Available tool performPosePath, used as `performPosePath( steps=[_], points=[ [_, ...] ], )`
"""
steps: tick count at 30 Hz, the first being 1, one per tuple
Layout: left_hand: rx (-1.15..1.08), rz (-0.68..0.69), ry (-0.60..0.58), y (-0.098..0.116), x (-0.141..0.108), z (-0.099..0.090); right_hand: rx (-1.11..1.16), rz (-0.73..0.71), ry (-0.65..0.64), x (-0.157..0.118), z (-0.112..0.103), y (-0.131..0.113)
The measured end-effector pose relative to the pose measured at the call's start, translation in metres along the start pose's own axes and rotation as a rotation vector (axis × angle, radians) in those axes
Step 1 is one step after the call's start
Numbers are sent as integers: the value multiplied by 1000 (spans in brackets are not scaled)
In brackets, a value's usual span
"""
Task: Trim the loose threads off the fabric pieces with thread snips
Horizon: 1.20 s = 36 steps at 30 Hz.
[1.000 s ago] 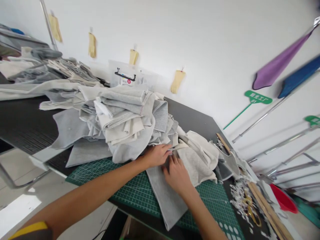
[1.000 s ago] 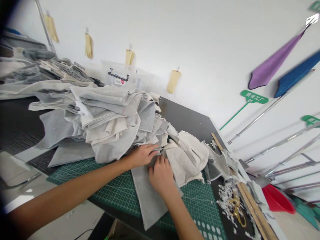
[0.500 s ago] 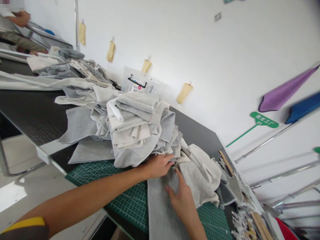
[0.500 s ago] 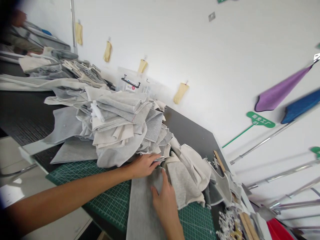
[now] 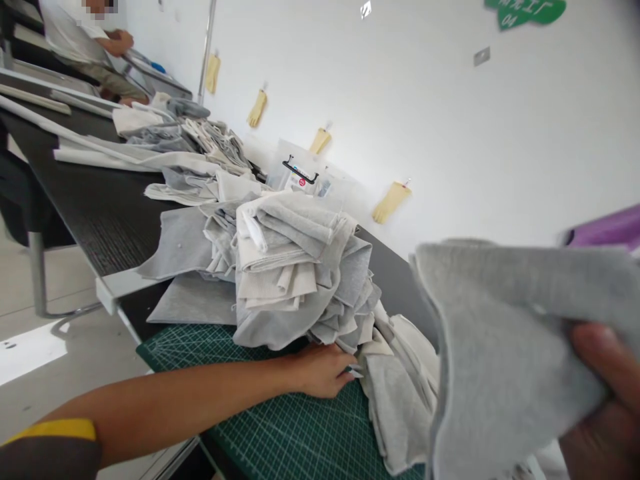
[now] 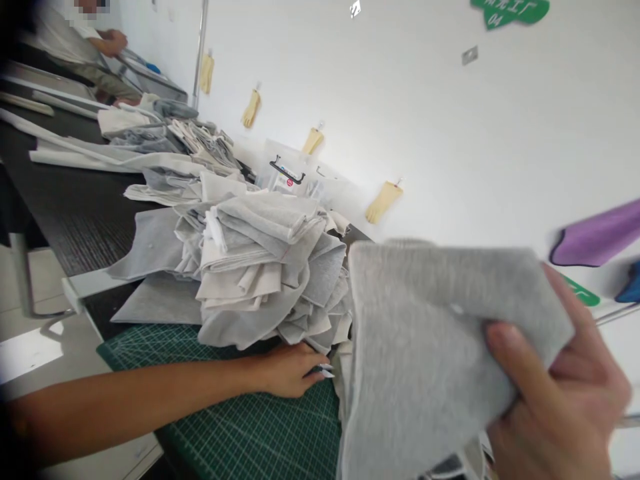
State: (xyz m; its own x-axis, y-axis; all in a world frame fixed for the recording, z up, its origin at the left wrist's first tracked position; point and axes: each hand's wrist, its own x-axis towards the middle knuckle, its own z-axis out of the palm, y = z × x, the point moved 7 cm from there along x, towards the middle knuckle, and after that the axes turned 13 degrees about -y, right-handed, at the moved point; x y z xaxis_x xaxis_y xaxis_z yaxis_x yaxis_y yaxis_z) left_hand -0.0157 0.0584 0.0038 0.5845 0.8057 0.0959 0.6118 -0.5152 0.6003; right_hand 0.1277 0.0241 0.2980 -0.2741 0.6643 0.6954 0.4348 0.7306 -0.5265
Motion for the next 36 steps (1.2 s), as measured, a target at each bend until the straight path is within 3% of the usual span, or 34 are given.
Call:
performPosePath(
  steps=[1, 3, 6, 8, 10, 12, 15, 18, 21, 24, 26, 28, 30, 34, 36],
  points=[
    [2, -4, -10, 0, 0, 1, 70, -38, 34, 27, 14, -9],
    [7, -16, -30, -1, 1, 2, 230, -96, -20, 81, 54, -20],
    [17, -33, -53, -1, 0, 1, 462, -65, -127, 145, 118, -11],
    [26, -41, -56, -1, 0, 0, 455, 108, -359, 165, 158, 12],
    [33, -47, -46, -1, 0, -1, 352, 206, -543, 163, 174, 34],
    [35, -50, -31, -2, 1, -1, 262, 193, -548, 151, 160, 52],
    [33, -44, -11, -2, 2, 0, 196, 161, -405, 120, 109, 76],
    [36, -30, 1, -2, 1, 2, 116, 228, -325, 71, 62, 113],
    [49, -19, 8, -1, 0, 1, 8, 370, -368, 3, 28, 168],
    [67, -16, 17, 0, -2, -1, -52, 486, -497, -72, 10, 225],
    [79, -12, 17, 1, -2, -1, -128, 488, -567, -116, 6, 249],
    [87, -5, 11, 2, -3, -1, -239, 414, -633, -150, 9, 255],
    [93, -6, 3, 0, -3, 1, -358, 319, -624, -170, 16, 246],
    [112, -41, 2, -5, -1, 4, -571, 205, -397, -183, 21, 207],
    [118, -51, -2, -7, 0, 5, -712, 176, -390, -185, 28, 192]
  ],
)
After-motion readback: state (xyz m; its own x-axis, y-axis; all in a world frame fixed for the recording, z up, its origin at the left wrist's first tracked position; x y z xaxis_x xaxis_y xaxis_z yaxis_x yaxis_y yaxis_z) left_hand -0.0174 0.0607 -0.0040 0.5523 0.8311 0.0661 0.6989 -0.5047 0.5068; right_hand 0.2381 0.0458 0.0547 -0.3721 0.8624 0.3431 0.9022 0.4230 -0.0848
